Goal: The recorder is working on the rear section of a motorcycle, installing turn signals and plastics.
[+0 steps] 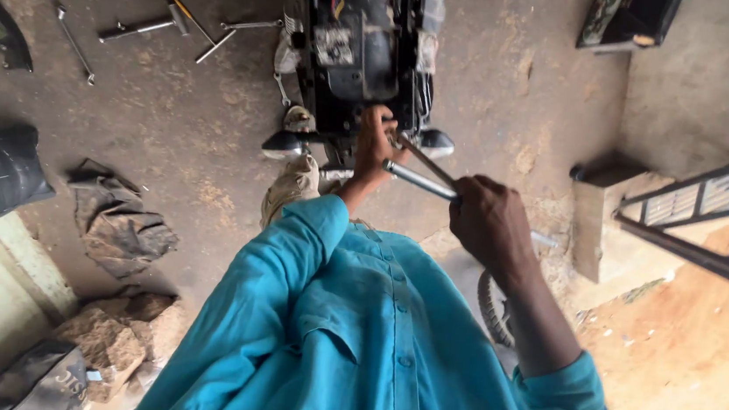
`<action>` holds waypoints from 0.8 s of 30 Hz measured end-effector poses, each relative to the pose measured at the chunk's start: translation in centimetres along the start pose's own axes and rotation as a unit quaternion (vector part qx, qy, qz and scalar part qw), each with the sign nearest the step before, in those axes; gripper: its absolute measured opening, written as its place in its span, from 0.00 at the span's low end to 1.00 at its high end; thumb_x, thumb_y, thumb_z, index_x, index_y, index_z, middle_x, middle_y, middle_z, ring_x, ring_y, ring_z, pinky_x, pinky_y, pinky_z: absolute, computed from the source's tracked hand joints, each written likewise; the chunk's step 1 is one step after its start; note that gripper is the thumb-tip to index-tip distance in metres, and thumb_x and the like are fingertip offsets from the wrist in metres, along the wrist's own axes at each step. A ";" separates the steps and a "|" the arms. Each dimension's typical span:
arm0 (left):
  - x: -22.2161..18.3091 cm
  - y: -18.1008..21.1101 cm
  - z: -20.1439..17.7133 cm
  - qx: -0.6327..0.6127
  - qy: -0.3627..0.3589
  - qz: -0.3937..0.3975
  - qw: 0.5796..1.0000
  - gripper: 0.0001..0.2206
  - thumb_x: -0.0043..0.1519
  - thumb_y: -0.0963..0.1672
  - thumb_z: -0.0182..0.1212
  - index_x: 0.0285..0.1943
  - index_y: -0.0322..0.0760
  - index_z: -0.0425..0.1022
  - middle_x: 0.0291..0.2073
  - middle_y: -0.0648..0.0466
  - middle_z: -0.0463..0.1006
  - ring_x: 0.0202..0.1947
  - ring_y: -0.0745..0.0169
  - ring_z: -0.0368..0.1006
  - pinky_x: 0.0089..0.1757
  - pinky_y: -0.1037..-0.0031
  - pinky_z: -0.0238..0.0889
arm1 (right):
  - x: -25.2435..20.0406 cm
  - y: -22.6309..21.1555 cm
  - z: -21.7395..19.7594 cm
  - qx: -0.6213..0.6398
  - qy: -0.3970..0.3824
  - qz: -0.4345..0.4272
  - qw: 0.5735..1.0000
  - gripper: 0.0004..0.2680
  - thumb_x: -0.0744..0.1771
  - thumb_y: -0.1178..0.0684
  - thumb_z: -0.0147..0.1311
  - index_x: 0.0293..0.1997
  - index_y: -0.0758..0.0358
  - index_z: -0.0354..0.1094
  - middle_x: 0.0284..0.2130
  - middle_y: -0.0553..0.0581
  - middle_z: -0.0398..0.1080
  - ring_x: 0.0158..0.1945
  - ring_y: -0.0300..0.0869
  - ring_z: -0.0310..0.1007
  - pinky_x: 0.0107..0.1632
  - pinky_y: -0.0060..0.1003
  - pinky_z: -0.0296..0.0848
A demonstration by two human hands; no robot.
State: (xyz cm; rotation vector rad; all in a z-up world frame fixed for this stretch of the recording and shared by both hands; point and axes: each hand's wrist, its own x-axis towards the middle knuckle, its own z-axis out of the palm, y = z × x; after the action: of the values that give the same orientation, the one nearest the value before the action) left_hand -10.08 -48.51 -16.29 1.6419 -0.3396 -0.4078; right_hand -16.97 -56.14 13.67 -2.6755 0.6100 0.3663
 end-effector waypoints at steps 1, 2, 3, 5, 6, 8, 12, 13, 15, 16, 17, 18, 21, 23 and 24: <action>0.2 -0.8 0.4 0.000 -0.005 -0.002 1.000 0.31 0.48 0.38 0.74 0.58 0.32 0.59 0.51 0.42 0.65 0.46 0.48 0.76 0.43 0.66 0.75 | 0.8 0.1 0.3 -0.010 -0.005 0.000 1.000 0.04 0.63 0.61 0.55 0.37 0.65 0.75 0.32 0.63 0.76 0.32 0.58 0.77 0.38 0.49 0.77; 0.4 -1.6 0.5 0.003 -0.015 -0.001 1.000 0.30 0.48 0.38 0.72 0.57 0.32 0.60 0.50 0.43 0.65 0.45 0.48 0.76 0.42 0.66 0.74 | 1.3 0.0 0.9 -0.016 -0.006 0.005 1.000 0.04 0.63 0.61 0.55 0.36 0.65 0.75 0.31 0.63 0.75 0.31 0.58 0.77 0.37 0.50 0.77; 1.3 -2.3 0.5 0.005 -0.016 -0.001 1.000 0.30 0.48 0.38 0.72 0.57 0.32 0.60 0.50 0.43 0.65 0.45 0.48 0.76 0.42 0.66 0.74 | 2.5 -0.2 0.9 -0.015 -0.005 0.005 1.000 0.04 0.63 0.61 0.55 0.36 0.65 0.75 0.31 0.63 0.75 0.31 0.58 0.77 0.37 0.50 0.77; 0.9 -3.4 1.1 -0.001 0.011 -0.013 1.000 0.25 0.51 0.37 0.69 0.55 0.33 0.62 0.46 0.45 0.67 0.43 0.50 0.78 0.41 0.67 0.75 | 3.0 -0.5 1.2 -0.027 -0.011 0.016 0.999 0.02 0.63 0.60 0.55 0.34 0.65 0.73 0.30 0.63 0.75 0.31 0.59 0.76 0.36 0.51 0.76; 1.0 -3.5 1.1 -0.002 0.004 -0.019 1.000 0.25 0.51 0.37 0.69 0.55 0.33 0.62 0.46 0.45 0.67 0.43 0.50 0.78 0.41 0.67 0.75 | 3.4 -0.7 1.1 -0.025 -0.015 0.023 0.999 0.02 0.63 0.60 0.55 0.34 0.65 0.73 0.30 0.63 0.75 0.31 0.59 0.76 0.36 0.51 0.76; 1.5 -3.7 1.0 -0.056 -0.023 -0.032 0.998 0.24 0.49 0.37 0.71 0.51 0.32 0.61 0.42 0.45 0.68 0.41 0.52 0.77 0.45 0.68 0.77 | 4.2 -1.2 1.0 -0.036 -0.029 0.026 0.999 0.02 0.64 0.60 0.54 0.32 0.66 0.71 0.30 0.64 0.74 0.30 0.60 0.75 0.35 0.52 0.75; 2.0 -3.4 0.9 -0.055 -0.053 -0.039 0.996 0.23 0.52 0.37 0.70 0.53 0.32 0.61 0.43 0.46 0.70 0.44 0.55 0.78 0.49 0.71 0.79 | 5.9 -1.8 0.5 -0.062 -0.055 0.026 0.996 0.02 0.64 0.60 0.52 0.32 0.66 0.70 0.29 0.65 0.74 0.29 0.60 0.76 0.34 0.53 0.75; 2.2 -3.0 0.7 -0.050 -0.063 -0.036 0.996 0.24 0.51 0.37 0.71 0.52 0.32 0.61 0.42 0.46 0.70 0.43 0.55 0.78 0.48 0.71 0.79 | 6.3 -1.9 0.3 -0.075 -0.066 0.024 0.995 0.03 0.64 0.61 0.51 0.31 0.66 0.70 0.29 0.65 0.74 0.29 0.60 0.76 0.34 0.53 0.75; 2.5 -2.2 0.2 -0.043 -0.069 -0.036 0.996 0.25 0.51 0.37 0.71 0.52 0.31 0.60 0.41 0.45 0.70 0.42 0.55 0.77 0.47 0.72 0.78 | 6.9 -2.3 0.0 -0.086 -0.079 0.019 0.993 0.03 0.64 0.61 0.50 0.31 0.67 0.70 0.28 0.66 0.74 0.29 0.60 0.76 0.34 0.53 0.75; 2.7 -1.9 0.0 -0.047 -0.068 -0.023 0.996 0.25 0.51 0.37 0.71 0.52 0.31 0.60 0.42 0.45 0.70 0.42 0.55 0.77 0.48 0.71 0.79 | 7.3 -2.5 -0.2 -0.094 -0.086 0.010 0.992 0.03 0.64 0.61 0.50 0.31 0.67 0.70 0.28 0.66 0.73 0.29 0.59 0.76 0.33 0.53 0.75; 2.9 -1.5 -0.2 -0.050 -0.066 -0.011 0.996 0.25 0.51 0.37 0.71 0.53 0.30 0.60 0.42 0.44 0.70 0.43 0.54 0.76 0.48 0.71 0.79 | 7.6 -2.7 -0.3 -0.102 -0.092 0.002 0.991 0.04 0.64 0.61 0.50 0.31 0.67 0.71 0.27 0.66 0.73 0.29 0.59 0.76 0.32 0.53 0.75; 2.9 -1.7 -0.1 -0.050 -0.066 -0.011 0.997 0.25 0.51 0.37 0.71 0.53 0.30 0.60 0.42 0.44 0.70 0.43 0.54 0.76 0.48 0.71 0.79 | 7.8 -2.8 -0.3 -0.101 -0.092 0.001 0.991 0.04 0.64 0.61 0.50 0.31 0.67 0.71 0.27 0.66 0.73 0.29 0.59 0.76 0.32 0.53 0.75; 2.6 -2.3 0.3 -0.059 -0.059 -0.020 0.996 0.24 0.51 0.37 0.71 0.53 0.31 0.60 0.43 0.44 0.71 0.43 0.56 0.77 0.47 0.71 0.80 | 8.3 -3.0 -0.5 -0.110 -0.107 -0.012 0.988 0.03 0.64 0.62 0.51 0.30 0.68 0.71 0.26 0.65 0.73 0.27 0.58 0.76 0.31 0.51 0.75; 2.4 -2.7 0.6 -0.084 -0.051 -0.036 0.995 0.24 0.51 0.37 0.72 0.52 0.31 0.60 0.44 0.44 0.71 0.44 0.55 0.77 0.48 0.71 0.81 | 8.6 -3.3 -0.7 -0.113 -0.123 -0.014 0.986 0.03 0.64 0.63 0.51 0.29 0.68 0.71 0.25 0.63 0.73 0.25 0.55 0.76 0.29 0.49 0.75; 2.4 -2.4 0.5 -0.084 -0.051 -0.037 0.994 0.24 0.51 0.37 0.72 0.52 0.31 0.60 0.44 0.44 0.71 0.44 0.55 0.77 0.48 0.71 0.81 | 8.9 -3.3 -0.8 -0.112 -0.124 -0.014 0.986 0.03 0.64 0.63 0.51 0.29 0.68 0.71 0.25 0.63 0.73 0.25 0.55 0.76 0.29 0.49 0.75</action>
State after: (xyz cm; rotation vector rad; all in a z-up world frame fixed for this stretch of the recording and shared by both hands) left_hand -8.23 -49.80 -18.84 1.4759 -0.3118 -0.5629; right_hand -7.59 -56.93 12.43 -2.7819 0.4801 0.7898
